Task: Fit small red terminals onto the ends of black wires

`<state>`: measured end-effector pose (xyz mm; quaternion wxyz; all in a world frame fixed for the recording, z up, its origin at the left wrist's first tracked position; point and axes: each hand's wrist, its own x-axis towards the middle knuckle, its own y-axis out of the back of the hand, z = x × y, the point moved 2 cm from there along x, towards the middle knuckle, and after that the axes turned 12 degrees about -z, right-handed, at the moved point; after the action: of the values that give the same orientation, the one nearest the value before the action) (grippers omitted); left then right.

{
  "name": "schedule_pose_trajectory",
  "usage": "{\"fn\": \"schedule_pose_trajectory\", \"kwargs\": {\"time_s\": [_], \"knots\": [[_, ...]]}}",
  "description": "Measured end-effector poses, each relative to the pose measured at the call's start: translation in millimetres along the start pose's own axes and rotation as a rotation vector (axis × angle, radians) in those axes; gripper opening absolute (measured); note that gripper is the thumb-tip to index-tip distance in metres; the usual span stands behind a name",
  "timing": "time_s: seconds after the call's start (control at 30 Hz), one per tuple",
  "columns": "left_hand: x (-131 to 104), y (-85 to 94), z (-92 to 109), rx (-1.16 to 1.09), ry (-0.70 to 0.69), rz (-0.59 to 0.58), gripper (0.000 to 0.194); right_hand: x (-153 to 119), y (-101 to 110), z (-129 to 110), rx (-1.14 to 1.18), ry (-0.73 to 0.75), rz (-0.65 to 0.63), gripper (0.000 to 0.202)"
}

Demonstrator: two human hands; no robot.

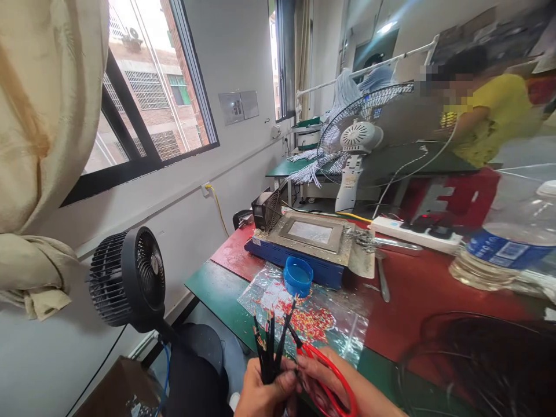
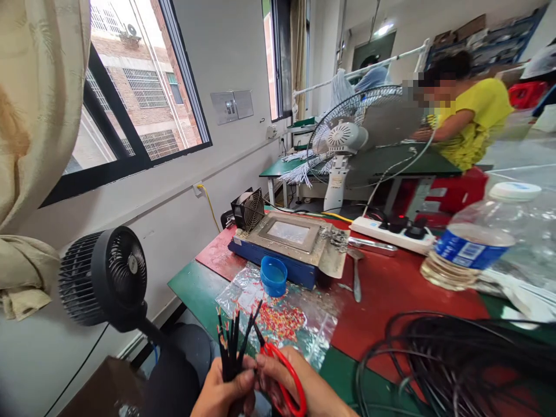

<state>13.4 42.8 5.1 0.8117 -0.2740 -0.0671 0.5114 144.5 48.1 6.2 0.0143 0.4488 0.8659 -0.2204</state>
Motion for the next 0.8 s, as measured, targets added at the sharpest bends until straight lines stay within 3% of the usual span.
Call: {"fn": "schedule_pose_trajectory", "kwargs": {"time_s": [0.27, 0.7, 0.8], "knots": [[1, 8.9, -10, 0.076, 0.012, -0.033, 0.039, 4, 1, 14, 0.183, -0.010, -0.029, 0.050], [6, 7.9, -17, 0.011, -0.046, 0.032, 0.040, 4, -5, 4, 0.000, 0.103, -0.014, 0.053], [6, 9.9, -18, 0.042, -0.046, 0.046, 0.041, 4, -4, 7, 0.050, 0.110, 0.010, 0.053]]}}
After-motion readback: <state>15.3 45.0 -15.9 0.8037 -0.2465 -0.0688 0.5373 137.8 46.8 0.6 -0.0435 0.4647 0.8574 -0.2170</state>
